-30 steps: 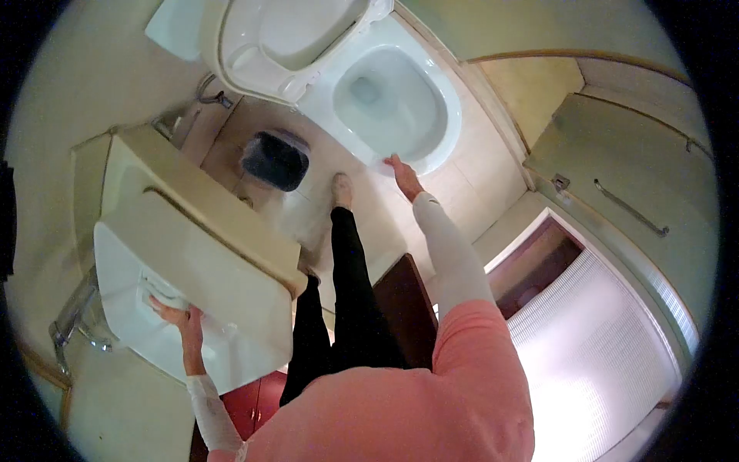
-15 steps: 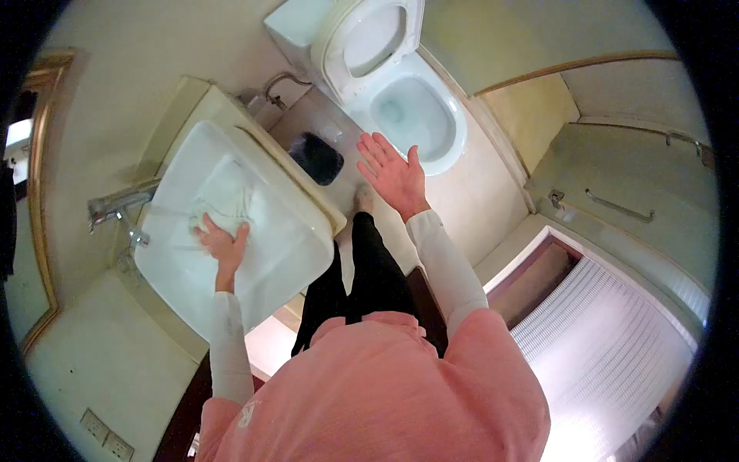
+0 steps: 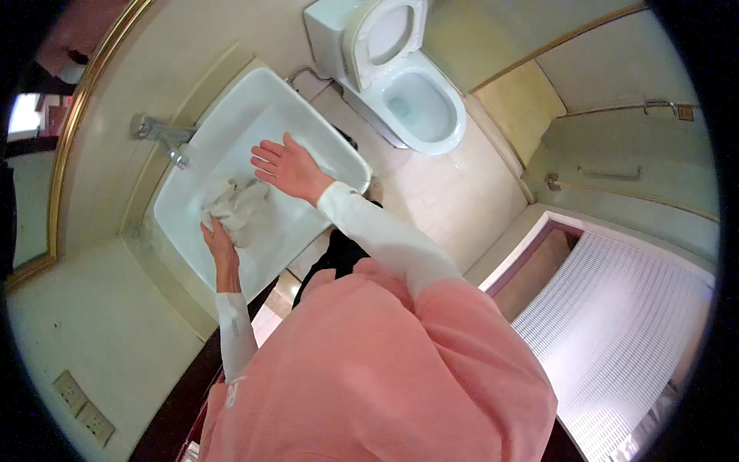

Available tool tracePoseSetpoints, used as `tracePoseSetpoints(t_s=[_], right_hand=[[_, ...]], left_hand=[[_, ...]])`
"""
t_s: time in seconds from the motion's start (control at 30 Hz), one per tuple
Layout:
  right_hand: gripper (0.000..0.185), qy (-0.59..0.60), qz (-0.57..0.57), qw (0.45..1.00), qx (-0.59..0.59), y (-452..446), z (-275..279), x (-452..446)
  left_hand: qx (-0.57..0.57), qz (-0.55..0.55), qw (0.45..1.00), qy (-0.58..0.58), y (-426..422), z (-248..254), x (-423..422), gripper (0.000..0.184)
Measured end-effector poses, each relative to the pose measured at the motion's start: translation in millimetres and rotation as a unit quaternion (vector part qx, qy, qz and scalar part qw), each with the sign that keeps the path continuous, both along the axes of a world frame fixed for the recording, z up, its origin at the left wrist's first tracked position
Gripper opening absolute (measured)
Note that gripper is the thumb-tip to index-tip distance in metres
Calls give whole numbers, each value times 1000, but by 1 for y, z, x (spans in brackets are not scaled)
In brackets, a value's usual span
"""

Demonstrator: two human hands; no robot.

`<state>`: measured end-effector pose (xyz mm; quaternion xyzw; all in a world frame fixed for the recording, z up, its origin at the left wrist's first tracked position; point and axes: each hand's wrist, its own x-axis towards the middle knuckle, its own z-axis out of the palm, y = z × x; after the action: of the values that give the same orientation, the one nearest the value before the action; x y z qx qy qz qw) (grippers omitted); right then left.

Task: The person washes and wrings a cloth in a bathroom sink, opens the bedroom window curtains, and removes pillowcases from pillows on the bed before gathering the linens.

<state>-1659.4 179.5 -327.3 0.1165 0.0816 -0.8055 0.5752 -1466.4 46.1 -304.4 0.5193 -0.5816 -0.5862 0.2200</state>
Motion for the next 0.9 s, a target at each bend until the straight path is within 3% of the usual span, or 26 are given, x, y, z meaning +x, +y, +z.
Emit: tracePoseSetpoints(t_s=[0.07, 0.23, 0.37, 0.47, 0.6, 0.67, 0.73, 0.77, 0.87, 0.9], right_hand=[[68, -22, 9, 999, 32, -40, -19, 29], [62, -26, 25, 990, 135, -136, -34, 76], [30, -68, 37, 976, 206, -174, -9, 106], [20, 86, 118, 973, 179, -200, 5, 124], [24, 199, 99, 967, 122, -183, 25, 119], [40, 206, 178, 941, 200, -161, 24, 127], [53, 300, 314, 864, 256, -133, 44, 141], [60, 281, 364, 853, 245, -122, 46, 148], [56, 295, 314, 885, 178, -99, 59, 158], [49, 336, 241, 892, 183, -96, 37, 154]], left_hand=[[42, 71, 996, 22, 2, 21, 34, 44], [5, 47, 998, 37, -9, 48, 96, 51], [-12, 68, 998, -13, -21, 43, 147, 51], [4, 89, 996, 21, -36, 37, 168, 50], [40, 69, 990, 118, -44, 56, 179, 53], [95, 104, 974, 180, -38, 72, 176, 53], [134, 81, 963, 218, -36, 65, 167, 52], [153, 68, 957, 237, -33, 62, 160, 52], [202, 42, 959, 192, -15, 90, 125, 51], [177, -12, 968, 178, -16, 81, 122, 52]])
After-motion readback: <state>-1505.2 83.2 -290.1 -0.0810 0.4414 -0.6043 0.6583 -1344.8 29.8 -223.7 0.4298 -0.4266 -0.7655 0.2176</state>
